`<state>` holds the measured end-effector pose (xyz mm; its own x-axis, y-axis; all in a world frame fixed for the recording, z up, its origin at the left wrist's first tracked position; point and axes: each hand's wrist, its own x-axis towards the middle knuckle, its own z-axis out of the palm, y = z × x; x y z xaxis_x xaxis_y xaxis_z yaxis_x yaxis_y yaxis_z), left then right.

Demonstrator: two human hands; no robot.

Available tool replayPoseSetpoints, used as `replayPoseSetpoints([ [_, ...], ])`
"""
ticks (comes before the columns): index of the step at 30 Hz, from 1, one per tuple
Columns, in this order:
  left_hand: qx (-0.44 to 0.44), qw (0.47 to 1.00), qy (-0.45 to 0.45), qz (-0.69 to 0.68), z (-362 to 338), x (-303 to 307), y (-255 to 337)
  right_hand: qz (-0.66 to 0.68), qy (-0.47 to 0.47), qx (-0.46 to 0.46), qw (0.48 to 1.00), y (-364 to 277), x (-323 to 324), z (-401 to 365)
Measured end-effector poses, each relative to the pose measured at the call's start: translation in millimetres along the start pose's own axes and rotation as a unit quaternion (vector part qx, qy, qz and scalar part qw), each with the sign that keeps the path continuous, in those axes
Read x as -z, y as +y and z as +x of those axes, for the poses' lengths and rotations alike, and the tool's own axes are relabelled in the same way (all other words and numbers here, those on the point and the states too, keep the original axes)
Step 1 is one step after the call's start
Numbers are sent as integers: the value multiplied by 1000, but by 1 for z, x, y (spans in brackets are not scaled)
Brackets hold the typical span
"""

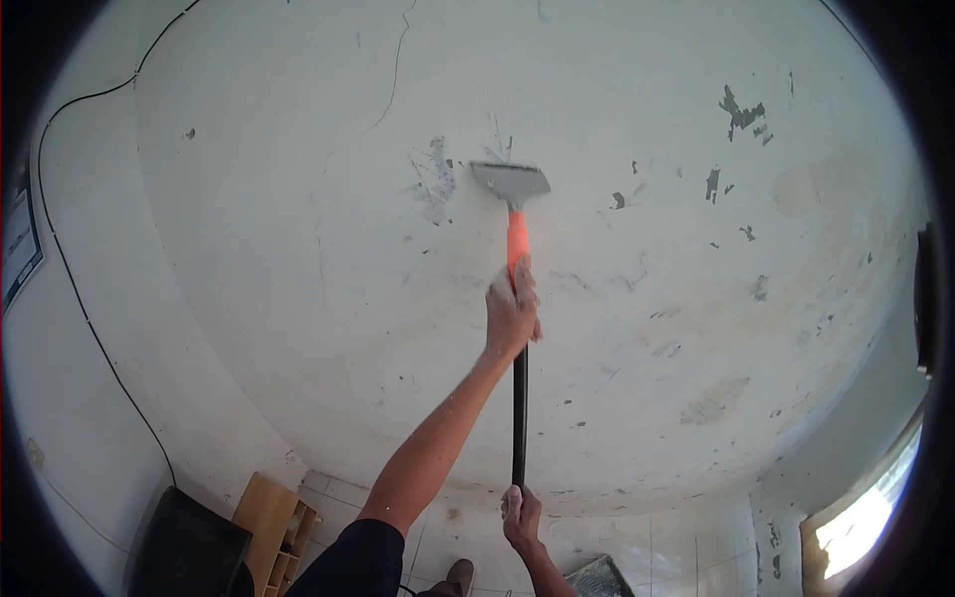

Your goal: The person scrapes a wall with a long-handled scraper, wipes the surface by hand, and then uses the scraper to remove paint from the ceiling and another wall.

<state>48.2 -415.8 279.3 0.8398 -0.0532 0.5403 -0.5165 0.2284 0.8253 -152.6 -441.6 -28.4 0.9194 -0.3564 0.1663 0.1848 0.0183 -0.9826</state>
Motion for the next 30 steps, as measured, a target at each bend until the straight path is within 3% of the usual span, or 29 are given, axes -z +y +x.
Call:
replayPoseSetpoints([
  [3,-16,1000,-6,3,29,-5,34,-17,-10,9,1000,-28,-8,20],
  [10,-4,1000,-21,3,14,1,17,-24,-9,29,999,-28,-14,6],
  [14,-36,999,-7,-2,44,-6,52,-39,-14,48,998,-62,-20,30],
  [19,-21,999,-26,16,19,0,27,-26,-9,39,999,-28,-18,4],
  [25,-44,999,-16,-4,59,-10,74,-49,-4,74,996,-79,-21,34],
  [30,-44,999,-16,-18,30,-2,32,-66,-20,47,997,-46,5,17],
])
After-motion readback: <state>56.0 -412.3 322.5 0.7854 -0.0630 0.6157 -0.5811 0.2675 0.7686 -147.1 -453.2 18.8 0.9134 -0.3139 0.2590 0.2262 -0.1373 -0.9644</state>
